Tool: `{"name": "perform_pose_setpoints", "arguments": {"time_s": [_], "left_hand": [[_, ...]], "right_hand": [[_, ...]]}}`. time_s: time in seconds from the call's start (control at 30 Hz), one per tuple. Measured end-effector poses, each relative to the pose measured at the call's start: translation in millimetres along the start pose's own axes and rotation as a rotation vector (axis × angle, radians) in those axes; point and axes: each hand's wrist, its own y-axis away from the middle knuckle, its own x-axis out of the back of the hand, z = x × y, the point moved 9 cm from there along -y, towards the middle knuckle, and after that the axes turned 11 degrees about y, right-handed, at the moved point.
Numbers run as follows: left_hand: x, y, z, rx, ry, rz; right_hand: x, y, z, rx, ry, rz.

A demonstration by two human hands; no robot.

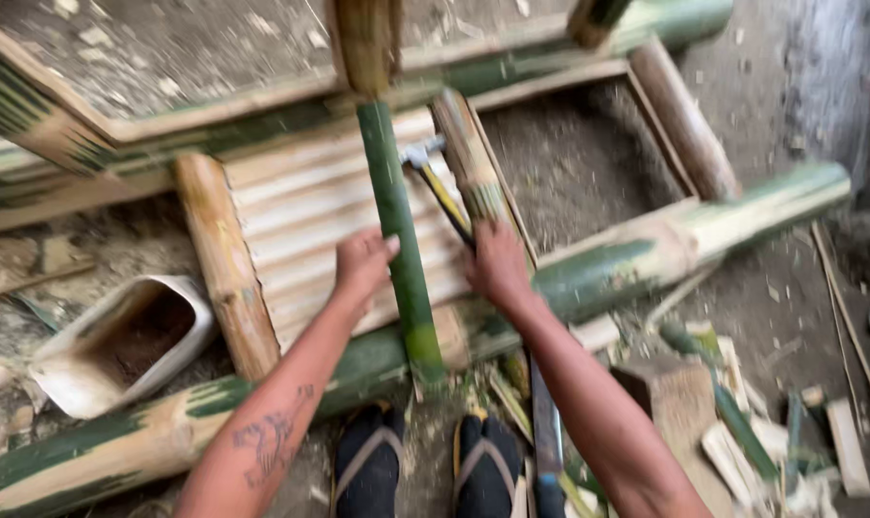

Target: The person assembles a bamboo frame by cutting bamboo poles to length with a hand saw, then securing them to a slatted base using a hammer and nails. The person repeatedly positions bamboo pieces and hammers nails to attach them.

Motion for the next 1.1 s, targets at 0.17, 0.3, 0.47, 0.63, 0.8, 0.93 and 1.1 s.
{"name": "perform_pose_setpoints", "arguments": {"time_s": [0.17, 0.3, 0.47, 0.63, 0.8, 0.93, 1.1], "left_hand": [[-47, -27, 0, 0.024, 0.127, -0.082], [-77, -42, -24, 0.109, 0.184, -0.061], [-112, -70, -47, 0.216, 0.267, -0.048], [-108, -77, -50, 0.207, 0.138, 0.009], [-111, -78, -33, 0.261, -0.021, -0.018], [-105, -64, -7, 0.274, -0.208, -0.05], [-132, -41, 68, -0.597, -1.166, -0.116]], "right_hand": [[21, 6, 56, -0.196, -0.064, 0.075], [7, 10, 129, -0.452, 0.08, -0.09], [12, 10, 151, -0.443, 0.128, -0.056], [16, 70, 75, -0.222, -0.028, -0.2], [19, 113, 52, -0.401, -0.161, -0.427], [31, 112, 52, -0.373, -0.328, -0.315], [-8, 138, 73, -0.759, -0.757, -0.393]]}}
